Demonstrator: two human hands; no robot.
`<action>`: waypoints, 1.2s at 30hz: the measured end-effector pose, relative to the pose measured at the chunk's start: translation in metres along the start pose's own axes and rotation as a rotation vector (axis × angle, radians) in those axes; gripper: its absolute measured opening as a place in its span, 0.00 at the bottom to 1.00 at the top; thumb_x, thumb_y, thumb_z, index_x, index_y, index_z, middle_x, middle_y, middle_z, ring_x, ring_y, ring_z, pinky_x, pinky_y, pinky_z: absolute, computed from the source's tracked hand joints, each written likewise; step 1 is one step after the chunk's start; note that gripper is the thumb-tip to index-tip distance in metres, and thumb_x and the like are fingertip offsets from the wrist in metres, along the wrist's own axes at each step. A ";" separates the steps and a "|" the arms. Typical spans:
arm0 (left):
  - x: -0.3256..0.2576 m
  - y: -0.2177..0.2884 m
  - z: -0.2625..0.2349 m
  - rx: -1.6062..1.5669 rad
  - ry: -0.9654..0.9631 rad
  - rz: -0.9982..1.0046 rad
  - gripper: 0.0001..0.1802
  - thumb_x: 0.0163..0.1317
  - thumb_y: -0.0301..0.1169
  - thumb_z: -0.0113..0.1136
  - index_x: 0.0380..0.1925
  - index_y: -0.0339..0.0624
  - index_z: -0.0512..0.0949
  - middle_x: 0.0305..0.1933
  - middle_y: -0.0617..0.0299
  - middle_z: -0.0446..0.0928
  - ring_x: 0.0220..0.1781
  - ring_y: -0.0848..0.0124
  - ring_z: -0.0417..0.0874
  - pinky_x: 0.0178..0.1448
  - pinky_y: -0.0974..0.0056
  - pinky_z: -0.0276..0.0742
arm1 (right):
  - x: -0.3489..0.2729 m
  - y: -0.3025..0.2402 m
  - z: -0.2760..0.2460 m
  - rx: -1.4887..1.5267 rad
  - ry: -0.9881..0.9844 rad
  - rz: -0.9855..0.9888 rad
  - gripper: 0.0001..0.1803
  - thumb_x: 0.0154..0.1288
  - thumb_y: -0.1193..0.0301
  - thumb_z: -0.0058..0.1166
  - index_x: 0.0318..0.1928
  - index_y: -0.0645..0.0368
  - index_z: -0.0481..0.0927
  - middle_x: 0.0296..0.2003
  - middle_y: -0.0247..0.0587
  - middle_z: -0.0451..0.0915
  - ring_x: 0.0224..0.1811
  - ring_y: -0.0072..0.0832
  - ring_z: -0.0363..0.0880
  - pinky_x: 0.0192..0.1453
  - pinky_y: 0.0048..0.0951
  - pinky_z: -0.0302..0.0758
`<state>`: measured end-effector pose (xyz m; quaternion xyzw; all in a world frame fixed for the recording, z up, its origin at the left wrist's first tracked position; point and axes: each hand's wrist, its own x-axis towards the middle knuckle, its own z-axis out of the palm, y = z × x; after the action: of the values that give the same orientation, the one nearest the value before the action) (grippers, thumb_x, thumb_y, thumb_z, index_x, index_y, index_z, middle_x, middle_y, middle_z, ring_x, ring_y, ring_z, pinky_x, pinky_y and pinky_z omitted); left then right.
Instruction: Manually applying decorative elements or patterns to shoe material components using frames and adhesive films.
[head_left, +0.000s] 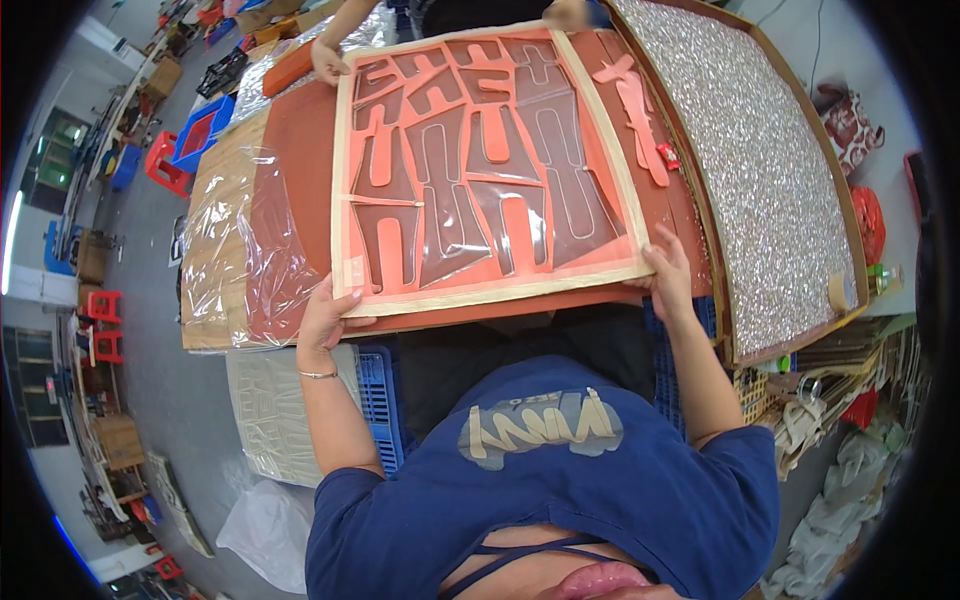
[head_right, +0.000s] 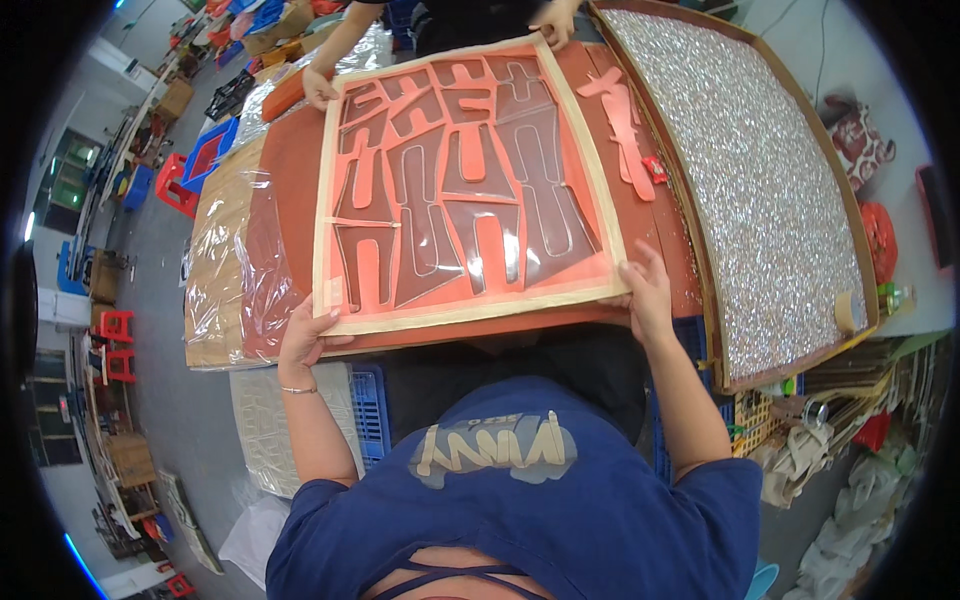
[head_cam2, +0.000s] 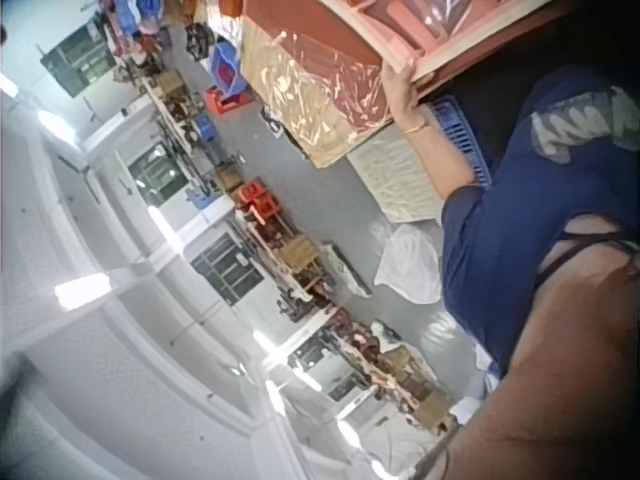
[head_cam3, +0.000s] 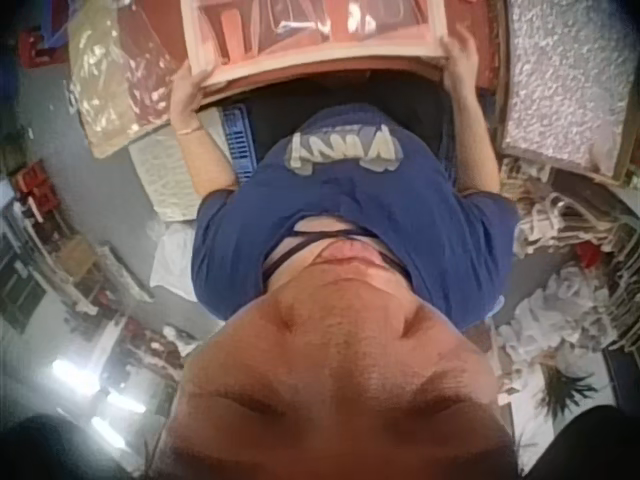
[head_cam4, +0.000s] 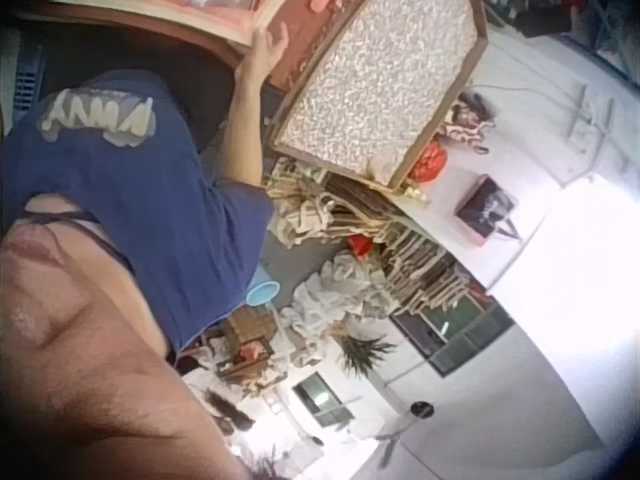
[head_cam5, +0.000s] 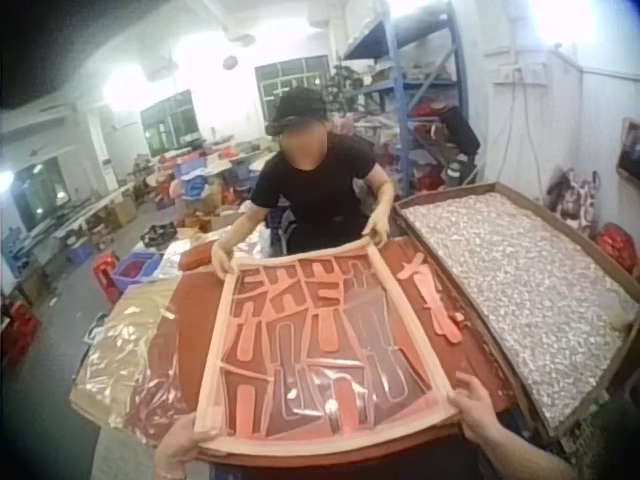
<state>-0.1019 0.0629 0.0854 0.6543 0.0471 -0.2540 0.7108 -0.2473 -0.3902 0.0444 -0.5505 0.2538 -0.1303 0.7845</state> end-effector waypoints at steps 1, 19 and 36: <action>-0.002 0.001 0.002 0.001 0.012 -0.043 0.20 0.60 0.22 0.54 0.53 0.31 0.66 0.45 0.47 0.78 0.40 0.61 0.84 0.35 0.61 0.87 | 0.003 -0.005 0.000 0.004 0.017 0.009 0.29 0.66 0.76 0.45 0.65 0.66 0.52 0.38 0.48 0.78 0.37 0.33 0.82 0.34 0.35 0.84; -0.004 -0.031 -0.021 -0.224 0.186 0.069 0.12 0.67 0.29 0.50 0.44 0.31 0.70 0.35 0.48 0.80 0.29 0.62 0.85 0.31 0.65 0.87 | 0.006 0.001 0.000 -0.199 -0.076 -0.054 0.17 0.66 0.73 0.51 0.54 0.64 0.76 0.29 0.32 0.76 0.18 0.12 0.70 0.15 0.14 0.67; -0.009 -0.042 -0.014 -0.188 0.198 0.125 0.14 0.66 0.31 0.52 0.44 0.29 0.71 0.33 0.49 0.80 0.26 0.64 0.84 0.26 0.66 0.85 | 0.021 0.009 -0.007 -0.333 -0.072 -0.201 0.12 0.67 0.74 0.49 0.48 0.67 0.78 0.35 0.33 0.78 0.22 0.14 0.73 0.17 0.15 0.69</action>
<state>-0.1240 0.0783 0.0493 0.6082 0.0996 -0.1378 0.7753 -0.2339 -0.4028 0.0286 -0.6998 0.1872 -0.1444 0.6741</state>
